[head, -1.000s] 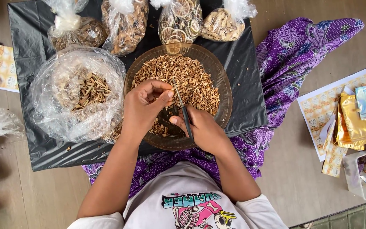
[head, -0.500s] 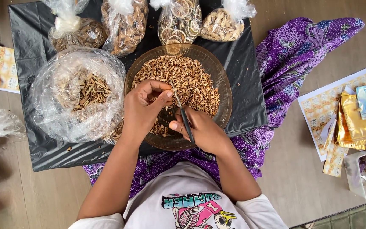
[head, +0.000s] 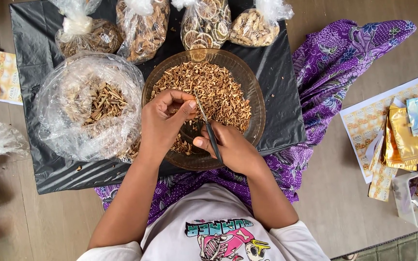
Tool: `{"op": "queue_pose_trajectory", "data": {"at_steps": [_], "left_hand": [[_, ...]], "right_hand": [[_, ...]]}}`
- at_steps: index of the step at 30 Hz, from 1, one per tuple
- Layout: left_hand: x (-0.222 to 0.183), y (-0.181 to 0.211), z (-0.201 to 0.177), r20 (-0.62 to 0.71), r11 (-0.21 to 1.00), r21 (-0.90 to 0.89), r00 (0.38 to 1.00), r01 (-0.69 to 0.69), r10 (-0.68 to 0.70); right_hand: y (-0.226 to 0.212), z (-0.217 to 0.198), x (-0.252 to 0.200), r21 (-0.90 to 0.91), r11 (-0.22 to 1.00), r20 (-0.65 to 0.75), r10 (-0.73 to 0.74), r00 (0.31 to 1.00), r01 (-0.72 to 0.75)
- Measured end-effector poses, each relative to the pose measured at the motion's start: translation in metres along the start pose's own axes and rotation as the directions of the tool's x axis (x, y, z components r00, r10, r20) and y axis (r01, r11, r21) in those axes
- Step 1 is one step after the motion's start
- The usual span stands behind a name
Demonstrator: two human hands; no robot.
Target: Cutting dried herbs into smaller pieces using scissors over a glass bowl
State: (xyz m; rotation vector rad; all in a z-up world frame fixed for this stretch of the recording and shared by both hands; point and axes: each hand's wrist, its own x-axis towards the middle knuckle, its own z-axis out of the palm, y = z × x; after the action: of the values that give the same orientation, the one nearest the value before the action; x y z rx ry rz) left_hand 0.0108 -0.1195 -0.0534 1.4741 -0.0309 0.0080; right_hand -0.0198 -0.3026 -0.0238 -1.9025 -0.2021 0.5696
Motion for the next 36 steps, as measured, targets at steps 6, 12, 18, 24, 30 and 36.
{"op": "queue_pose_trajectory", "data": {"at_steps": [6,12,18,24,30,36], "left_hand": [[-0.001,0.0,-0.001,0.022,1.0,0.009,1.0,0.017,-0.017],[0.0,-0.001,-0.001,0.004,1.0,0.0,1.0,0.029,-0.029],[0.002,0.0,-0.001,0.008,1.0,0.017,1.0,-0.019,0.018],[0.006,0.004,-0.002,-0.009,0.997,0.052,0.998,-0.06,0.061],[0.013,0.004,-0.005,0.002,0.996,0.051,0.997,-0.073,0.073],[0.013,0.002,-0.004,-0.026,0.997,0.035,0.997,-0.065,0.066]], "right_hand": [[-0.002,0.0,0.0,-0.029,1.0,-0.009,0.002,1.0,-0.002],[-0.001,0.002,0.001,-0.026,1.0,-0.017,-0.01,1.0,0.009],[-0.002,-0.001,0.002,0.007,1.0,-0.007,-0.006,1.0,0.006],[0.001,-0.003,0.007,-0.011,0.999,-0.01,-0.037,0.999,0.037],[-0.008,-0.004,0.009,-0.018,0.998,-0.017,-0.053,0.998,0.053],[-0.01,-0.005,0.011,-0.045,0.998,-0.014,-0.054,0.998,0.053]]}}
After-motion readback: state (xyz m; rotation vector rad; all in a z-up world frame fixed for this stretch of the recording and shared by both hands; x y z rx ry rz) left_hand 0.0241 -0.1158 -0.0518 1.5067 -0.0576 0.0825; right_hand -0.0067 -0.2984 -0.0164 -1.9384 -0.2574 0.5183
